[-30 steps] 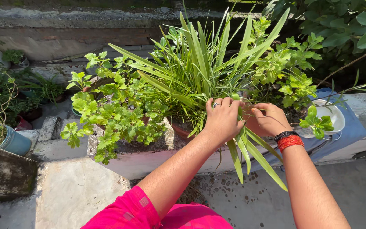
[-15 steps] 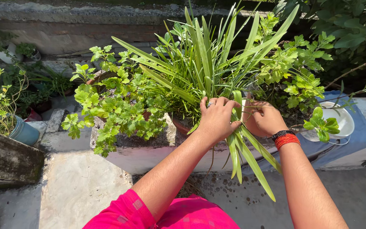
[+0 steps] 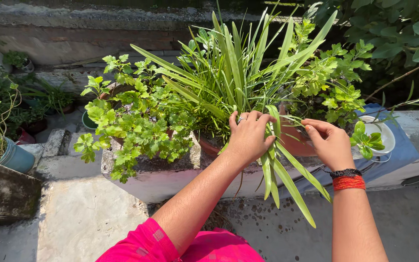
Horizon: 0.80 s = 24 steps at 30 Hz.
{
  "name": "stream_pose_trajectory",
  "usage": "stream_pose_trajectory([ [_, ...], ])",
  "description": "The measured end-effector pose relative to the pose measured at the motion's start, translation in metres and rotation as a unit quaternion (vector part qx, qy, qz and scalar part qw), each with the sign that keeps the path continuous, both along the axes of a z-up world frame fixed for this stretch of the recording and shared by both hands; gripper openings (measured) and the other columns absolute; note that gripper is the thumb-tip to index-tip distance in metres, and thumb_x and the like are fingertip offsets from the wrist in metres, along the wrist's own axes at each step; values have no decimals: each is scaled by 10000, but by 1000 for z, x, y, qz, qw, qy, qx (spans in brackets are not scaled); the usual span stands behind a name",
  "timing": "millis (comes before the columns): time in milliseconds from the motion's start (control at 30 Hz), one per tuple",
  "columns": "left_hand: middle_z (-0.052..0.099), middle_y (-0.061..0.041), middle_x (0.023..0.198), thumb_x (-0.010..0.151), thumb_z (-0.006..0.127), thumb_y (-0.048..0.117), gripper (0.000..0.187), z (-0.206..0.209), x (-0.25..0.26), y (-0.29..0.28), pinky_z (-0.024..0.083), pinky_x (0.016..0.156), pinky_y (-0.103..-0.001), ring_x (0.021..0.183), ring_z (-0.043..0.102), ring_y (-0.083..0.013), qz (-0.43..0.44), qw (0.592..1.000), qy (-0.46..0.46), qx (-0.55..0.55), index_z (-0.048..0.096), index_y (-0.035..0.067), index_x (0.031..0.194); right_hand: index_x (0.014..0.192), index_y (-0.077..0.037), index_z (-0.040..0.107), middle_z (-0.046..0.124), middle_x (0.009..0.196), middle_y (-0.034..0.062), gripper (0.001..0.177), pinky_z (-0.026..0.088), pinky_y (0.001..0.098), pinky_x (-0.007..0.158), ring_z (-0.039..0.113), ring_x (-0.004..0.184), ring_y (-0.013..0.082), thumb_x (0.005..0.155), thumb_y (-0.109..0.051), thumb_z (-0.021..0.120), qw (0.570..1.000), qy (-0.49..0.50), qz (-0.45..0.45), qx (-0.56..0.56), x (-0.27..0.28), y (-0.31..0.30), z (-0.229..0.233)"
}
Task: The person picks individual leaves from different plants in a planter and places them into a small white bucket.
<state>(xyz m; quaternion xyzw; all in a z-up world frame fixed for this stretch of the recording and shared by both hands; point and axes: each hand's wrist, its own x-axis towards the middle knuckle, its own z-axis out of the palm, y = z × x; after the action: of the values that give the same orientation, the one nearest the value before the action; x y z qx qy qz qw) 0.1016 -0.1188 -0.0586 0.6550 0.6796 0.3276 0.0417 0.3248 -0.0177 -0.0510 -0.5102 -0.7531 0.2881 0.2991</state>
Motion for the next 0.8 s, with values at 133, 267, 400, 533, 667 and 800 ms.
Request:
stream_pose_trajectory([
  [133, 600, -81, 1220, 808, 779, 344, 493, 10, -3, -1, 215, 1150, -624, 1256, 537, -305, -16, 1000, -20, 13, 629, 245, 1267, 1212, -124, 782, 752, 961, 0, 256, 509, 233, 762, 621, 812, 42, 989, -217, 698, 999, 37, -19, 3, 10, -6, 9],
  [267, 594, -90, 1240, 822, 770, 316, 469, 25, -13, -2, 324, 1100, -548, 1256, 531, -318, -33, 998, -54, 14, 637, 240, 1265, 1257, -76, 743, 759, 1051, 16, 285, 539, 228, 795, 669, 892, 61, 992, -157, 675, 994, 98, -35, -18, 18, -14, 27],
  [400, 593, -104, 1242, 837, 760, 282, 442, 44, -17, -9, 403, 1038, -522, 1223, 545, -327, -49, 993, -88, 54, 647, 220, 1260, 1261, -31, 711, 748, 1111, 57, 307, 557, 235, 847, 700, 974, 93, 967, -116, 714, 988, 151, -13, 32, 3, -23, 58],
  [533, 589, -121, 1253, 865, 740, 236, 415, 45, -20, -20, 471, 1012, -480, 1195, 580, -338, -73, 984, -141, 83, 643, 195, 1266, 1244, -17, 706, 748, 1115, 67, 301, 562, 236, 885, 709, 995, 92, 960, -106, 754, 981, 165, 19, 96, -34, -40, 89],
  [667, 593, -122, 1251, 882, 732, 197, 393, 40, -34, -29, 494, 1021, -458, 1191, 597, -344, -63, 979, -159, 108, 627, 153, 1258, 1224, -69, 721, 737, 1148, 88, 327, 557, 324, 914, 703, 1055, 206, 904, -135, 745, 986, 47, 82, 141, -92, -66, 86],
  [800, 582, -130, 1229, 816, 758, 195, 365, 40, -57, -44, 468, 991, -474, 1166, 575, -347, 6, 989, -119, 91, 679, 161, 1171, 1182, -108, 747, 705, 1184, 126, 317, 487, 426, 990, 635, 1140, 328, 871, -167, 734, 957, -79, 143, 241, -114, -74, 60],
])
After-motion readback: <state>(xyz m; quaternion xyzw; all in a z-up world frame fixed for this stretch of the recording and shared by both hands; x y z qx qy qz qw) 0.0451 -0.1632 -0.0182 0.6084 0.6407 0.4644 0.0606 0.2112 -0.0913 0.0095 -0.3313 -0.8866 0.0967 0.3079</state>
